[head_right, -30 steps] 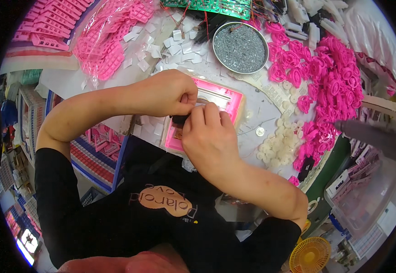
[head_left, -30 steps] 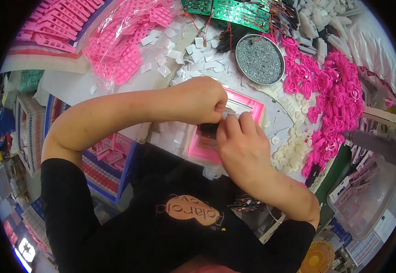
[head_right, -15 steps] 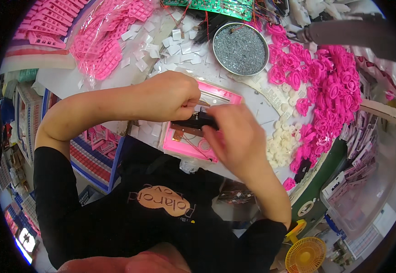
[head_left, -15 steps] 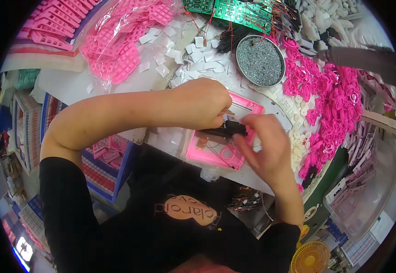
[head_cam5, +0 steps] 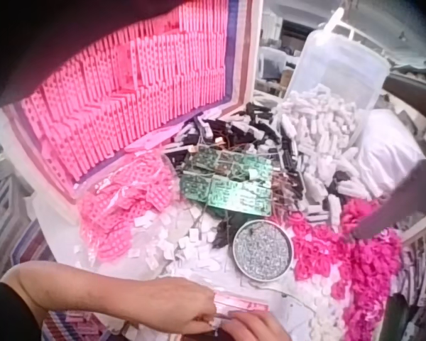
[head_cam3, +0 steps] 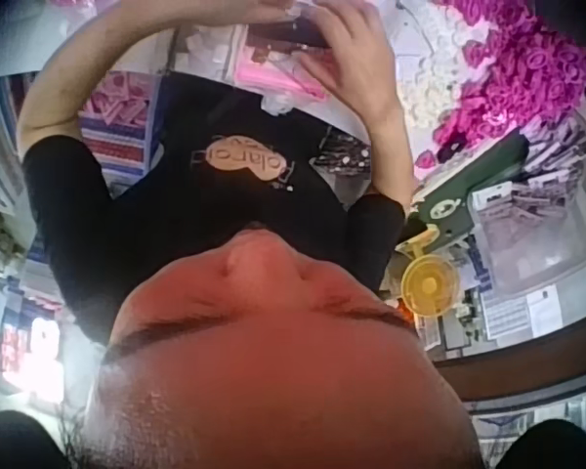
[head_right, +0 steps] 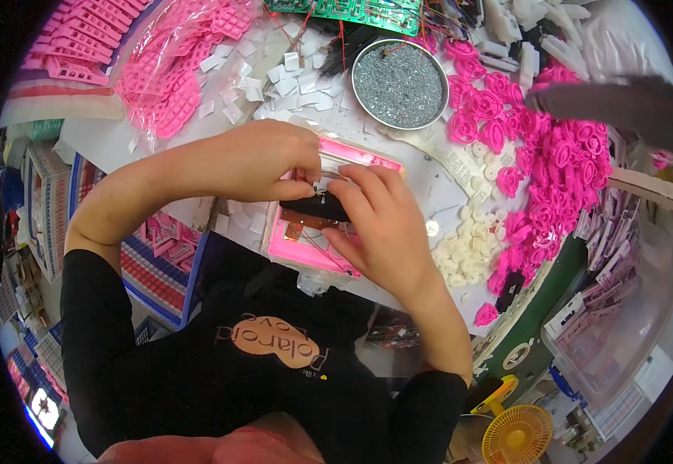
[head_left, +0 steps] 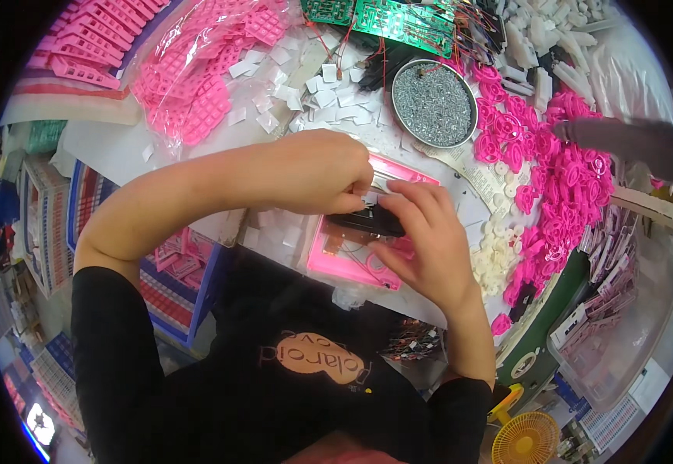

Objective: Assembling a pink toy electronic device by installing internal gears, a circuit board, and securing a metal backing plate.

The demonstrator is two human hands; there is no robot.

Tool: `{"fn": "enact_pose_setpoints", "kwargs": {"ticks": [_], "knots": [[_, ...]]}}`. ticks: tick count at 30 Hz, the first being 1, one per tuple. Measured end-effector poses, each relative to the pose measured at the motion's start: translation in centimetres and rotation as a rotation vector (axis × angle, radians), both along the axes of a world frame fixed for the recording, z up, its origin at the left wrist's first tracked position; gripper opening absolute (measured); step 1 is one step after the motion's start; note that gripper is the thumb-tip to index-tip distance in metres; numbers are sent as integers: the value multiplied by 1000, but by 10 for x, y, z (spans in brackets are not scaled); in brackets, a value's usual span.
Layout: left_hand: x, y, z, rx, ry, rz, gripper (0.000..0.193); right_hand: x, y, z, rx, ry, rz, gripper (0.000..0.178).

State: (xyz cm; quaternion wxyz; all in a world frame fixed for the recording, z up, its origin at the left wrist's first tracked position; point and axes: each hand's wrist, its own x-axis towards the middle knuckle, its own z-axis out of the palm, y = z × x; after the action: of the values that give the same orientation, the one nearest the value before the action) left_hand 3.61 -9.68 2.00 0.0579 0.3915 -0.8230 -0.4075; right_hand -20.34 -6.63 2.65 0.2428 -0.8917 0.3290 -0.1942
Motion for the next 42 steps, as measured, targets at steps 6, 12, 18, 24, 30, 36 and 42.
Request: {"fn": "enact_pose_setpoints", "kwargs": {"ticks": [6,12,18,24,30,36,42], "knots": [[12,20,-18,-132,113,88,11,3,5,-17,46,11,4,47],[16,10,-24,-166,272,-50,10,9,7,-13,41,56,-57,45],[19,9,-27,-132,272,-57,10,12,5,-11,57,101,10,42],[17,12,-27,-11,261,77,15,19,4,-4,66,101,13,37],[9,12,-27,107,227,195,21,22,12,-1,-66,156,26,41],[1,11,-17,57,126,129,17,36,33,5,-328,350,-44,30],[-3,22,-20,-134,99,137,15,38,38,13,-487,441,29,29]]}}
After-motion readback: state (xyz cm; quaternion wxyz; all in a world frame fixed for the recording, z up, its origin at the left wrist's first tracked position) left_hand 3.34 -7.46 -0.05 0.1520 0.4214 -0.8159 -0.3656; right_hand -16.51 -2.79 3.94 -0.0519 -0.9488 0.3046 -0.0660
